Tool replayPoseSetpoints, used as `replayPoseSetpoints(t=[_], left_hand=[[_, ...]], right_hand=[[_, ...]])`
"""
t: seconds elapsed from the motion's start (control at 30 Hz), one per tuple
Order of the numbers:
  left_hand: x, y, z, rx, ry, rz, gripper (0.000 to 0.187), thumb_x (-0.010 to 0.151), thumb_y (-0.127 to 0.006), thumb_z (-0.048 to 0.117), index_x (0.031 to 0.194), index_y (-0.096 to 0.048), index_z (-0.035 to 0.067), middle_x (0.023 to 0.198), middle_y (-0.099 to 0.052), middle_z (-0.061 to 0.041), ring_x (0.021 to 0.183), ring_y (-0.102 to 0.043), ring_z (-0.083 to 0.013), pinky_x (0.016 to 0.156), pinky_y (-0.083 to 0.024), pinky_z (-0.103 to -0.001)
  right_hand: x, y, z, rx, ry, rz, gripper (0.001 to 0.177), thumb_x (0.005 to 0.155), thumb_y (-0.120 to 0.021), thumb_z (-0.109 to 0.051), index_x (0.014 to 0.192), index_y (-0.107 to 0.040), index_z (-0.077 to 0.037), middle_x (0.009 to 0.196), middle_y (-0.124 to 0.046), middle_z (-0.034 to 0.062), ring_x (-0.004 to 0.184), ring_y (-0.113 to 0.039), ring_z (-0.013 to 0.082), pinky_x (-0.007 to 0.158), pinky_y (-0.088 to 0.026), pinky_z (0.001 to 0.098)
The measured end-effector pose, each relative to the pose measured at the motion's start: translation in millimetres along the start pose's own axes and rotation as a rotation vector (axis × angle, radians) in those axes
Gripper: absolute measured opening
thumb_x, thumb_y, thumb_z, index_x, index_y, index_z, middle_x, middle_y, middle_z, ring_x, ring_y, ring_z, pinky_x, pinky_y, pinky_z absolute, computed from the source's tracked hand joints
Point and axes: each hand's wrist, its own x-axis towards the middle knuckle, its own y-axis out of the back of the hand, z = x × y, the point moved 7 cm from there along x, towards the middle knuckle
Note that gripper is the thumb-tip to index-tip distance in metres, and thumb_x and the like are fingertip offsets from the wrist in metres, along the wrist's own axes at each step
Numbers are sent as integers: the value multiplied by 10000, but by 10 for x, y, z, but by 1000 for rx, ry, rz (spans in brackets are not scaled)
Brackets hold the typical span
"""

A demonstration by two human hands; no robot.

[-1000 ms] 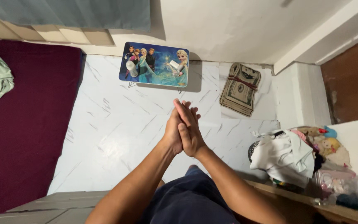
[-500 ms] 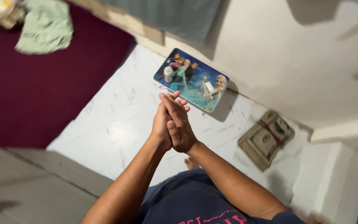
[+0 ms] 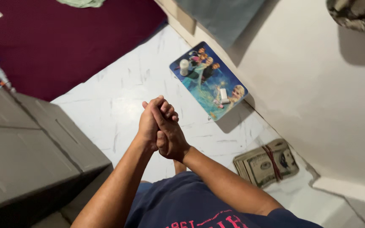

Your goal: The person uses a wet wipe to clean their hands, then picks up a broom and sweeps debris on the floor into a pile. They gather the debris by hand and move it out of the room, then return to the room and rub their hands together.

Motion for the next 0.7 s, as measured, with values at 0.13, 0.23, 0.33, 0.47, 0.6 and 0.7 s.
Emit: replayPoseSetpoints(t=[0.13,0.23,0.33,0.47,0.6,0.7], left_hand=[[193,102,-36,-66,-53,61,357,989,-531,337,705,-426,148,668,-431,-26,680,-487,-211,677,-463,-348],[367,196,-160,-72,-180,75,344,999,-521,334,723,-453,140,690,-468,-29,669,-475,-197,668,-456,-349],[503,274,-122,-112,-108,41,352,1008,-511,355,734,-467,138,693,-486,-33,691,-500,-205,689,-454,-340],[452,344,-108,-71,-103,76,360,1009,-501,375,738,-472,141,690,-482,-25,704,-511,-206,692,-457,-338],[287,471,-20,-105,-128,135,365,1012,-508,372,731,-467,143,688,-480,-20,712,-521,-208,693,-465,-335],[57,689,28,-185,-185,270,355,1006,-514,368,733,-472,147,701,-504,-23,716,-522,-194,688,-466,-331]], right_hand=[[76,58,123,63,4,-55,620,1092,-281,-275,1625,-238,38,1617,-462,255,1499,-459,417,1299,-273,449],[64,114,231,116,61,-70,667,1054,-285,-310,1619,-263,45,1597,-461,263,1509,-424,435,1301,-250,444],[192,13,280,80,61,-38,647,1049,-266,-281,1605,-270,50,1587,-474,264,1502,-421,417,1290,-225,456],[183,-86,276,179,0,-87,681,1033,-267,-287,1610,-220,71,1609,-436,287,1493,-429,398,1263,-235,444],[158,-229,208,179,5,-160,683,1034,-264,-286,1613,-211,71,1608,-442,290,1487,-413,411,1264,-206,449],[113,-459,160,230,29,-254,672,1042,-255,-286,1613,-218,67,1611,-431,289,1486,-425,404,1263,-232,433]])
